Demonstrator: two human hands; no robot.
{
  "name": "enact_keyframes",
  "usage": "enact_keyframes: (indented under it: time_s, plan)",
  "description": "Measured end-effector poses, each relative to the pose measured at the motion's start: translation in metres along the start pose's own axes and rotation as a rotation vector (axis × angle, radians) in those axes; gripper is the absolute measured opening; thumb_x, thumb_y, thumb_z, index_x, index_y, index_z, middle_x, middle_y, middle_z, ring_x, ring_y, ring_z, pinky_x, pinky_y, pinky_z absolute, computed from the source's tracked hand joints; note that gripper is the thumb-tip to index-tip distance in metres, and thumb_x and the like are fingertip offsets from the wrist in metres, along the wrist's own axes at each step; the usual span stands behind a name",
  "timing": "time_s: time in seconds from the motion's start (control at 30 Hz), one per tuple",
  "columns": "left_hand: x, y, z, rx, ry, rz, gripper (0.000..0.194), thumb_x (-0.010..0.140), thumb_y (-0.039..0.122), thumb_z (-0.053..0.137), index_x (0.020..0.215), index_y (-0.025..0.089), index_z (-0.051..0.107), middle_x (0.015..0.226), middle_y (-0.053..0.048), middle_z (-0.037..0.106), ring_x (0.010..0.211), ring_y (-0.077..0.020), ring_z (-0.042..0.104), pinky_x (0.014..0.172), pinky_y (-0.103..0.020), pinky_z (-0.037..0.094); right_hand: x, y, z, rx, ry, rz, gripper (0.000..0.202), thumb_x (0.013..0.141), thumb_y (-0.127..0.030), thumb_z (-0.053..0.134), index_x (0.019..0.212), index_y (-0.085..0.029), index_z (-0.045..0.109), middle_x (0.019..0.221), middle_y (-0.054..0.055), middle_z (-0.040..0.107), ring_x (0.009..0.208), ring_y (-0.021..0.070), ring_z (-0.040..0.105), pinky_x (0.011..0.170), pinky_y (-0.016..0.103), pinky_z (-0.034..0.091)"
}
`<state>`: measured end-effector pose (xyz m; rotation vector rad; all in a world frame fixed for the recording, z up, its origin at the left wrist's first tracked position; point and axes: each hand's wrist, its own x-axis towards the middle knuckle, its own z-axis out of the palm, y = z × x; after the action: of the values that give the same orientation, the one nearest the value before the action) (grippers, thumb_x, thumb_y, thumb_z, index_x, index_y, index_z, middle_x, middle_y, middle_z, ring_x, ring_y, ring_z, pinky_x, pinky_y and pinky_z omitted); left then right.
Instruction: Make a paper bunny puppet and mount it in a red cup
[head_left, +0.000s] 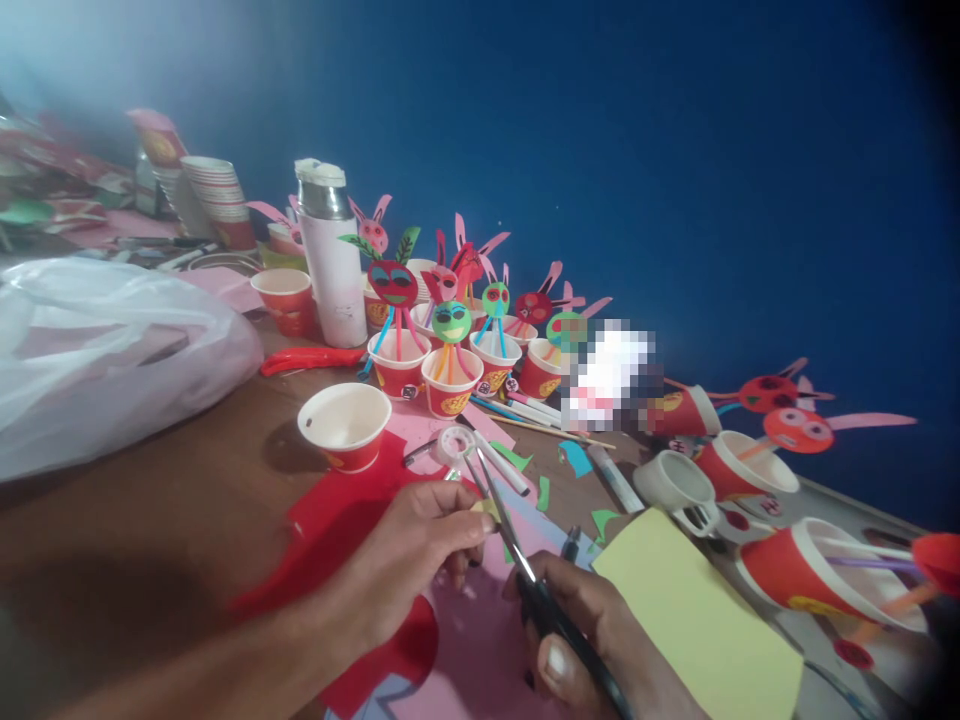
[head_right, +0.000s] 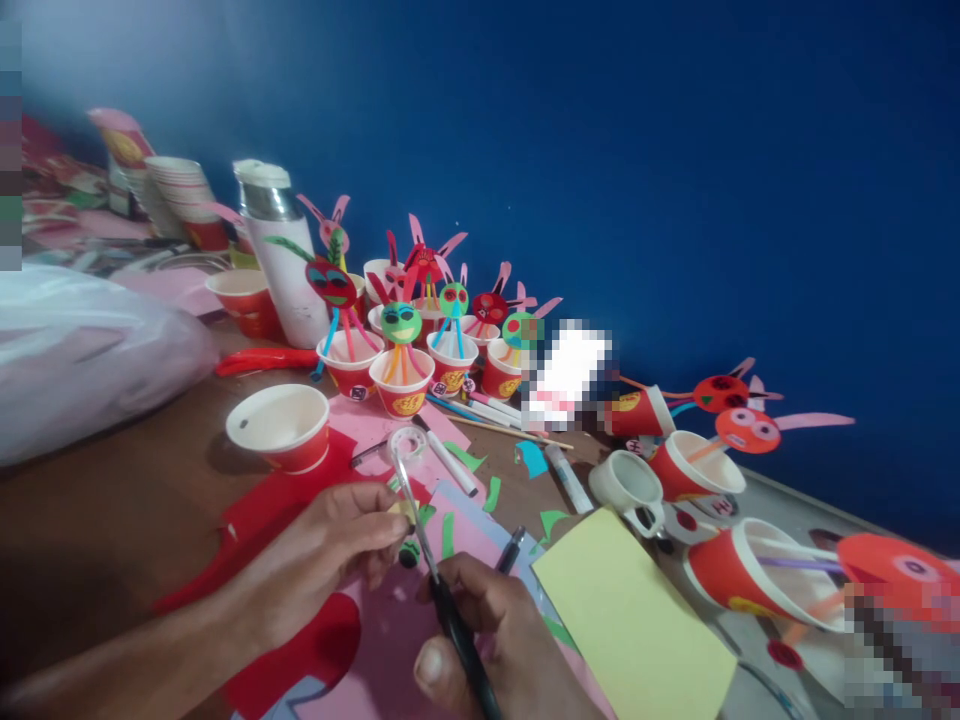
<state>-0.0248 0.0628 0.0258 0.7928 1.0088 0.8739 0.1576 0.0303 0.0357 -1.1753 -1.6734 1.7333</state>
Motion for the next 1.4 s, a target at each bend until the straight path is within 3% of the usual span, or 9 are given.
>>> enact_keyframes:
  time_s: [0.5, 0.77, 1.03, 1.4]
  plan:
    - [0.002, 0.0, -0.004, 0.033, -0.033, -0.02, 0.019, 0.067, 0.028, 0.063, 0.058, 0.013, 0.055, 0.049, 0.001, 0.055, 0.04, -0.0058, 0.046, 0.043, -0.019, 0.031, 0.007, 0.019, -0.017, 0.133, -0.06, 0.14, 0.057, 0.062, -0.061, 0.066, 0.089, -0.013, 0.053, 0.053, -0.005, 0.043, 0.048, 0.0064, 0.032, 0.044, 0.02, 0.019]
    - [0.004, 0.0, -0.005, -0.002, -0.038, -0.014, 0.02, 0.065, 0.029, 0.065, 0.058, 0.014, 0.055, 0.05, 0.002, 0.055, 0.039, -0.0056, 0.045, 0.04, -0.018, 0.033, 0.004, 0.024, -0.021, 0.061, -0.047, 0.151, 0.062, 0.059, -0.066, 0.064, 0.09, -0.013, 0.054, 0.053, -0.005, 0.041, 0.048, 0.0069, 0.033, 0.044, 0.02, 0.021]
    - [0.004, 0.0, -0.005, 0.004, -0.015, 0.0, 0.02, 0.067, 0.03, 0.065, 0.06, 0.014, 0.054, 0.051, 0.002, 0.056, 0.038, -0.0058, 0.045, 0.041, -0.019, 0.034, 0.0, 0.003, -0.015, 0.041, -0.043, 0.054, 0.054, 0.066, -0.061, 0.063, 0.087, -0.013, 0.054, 0.062, -0.003, 0.041, 0.053, 0.0072, 0.032, 0.047, 0.019, 0.023]
    - [-0.001, 0.007, -0.003, 0.037, 0.032, 0.012, 0.019, 0.069, 0.029, 0.063, 0.062, 0.013, 0.055, 0.05, 0.003, 0.054, 0.04, -0.0054, 0.045, 0.041, -0.017, 0.033, -0.001, -0.006, -0.017, -0.01, -0.07, 0.055, 0.051, 0.065, -0.06, 0.064, 0.082, -0.013, 0.053, 0.062, -0.004, 0.039, 0.055, 0.0077, 0.032, 0.047, 0.018, 0.025]
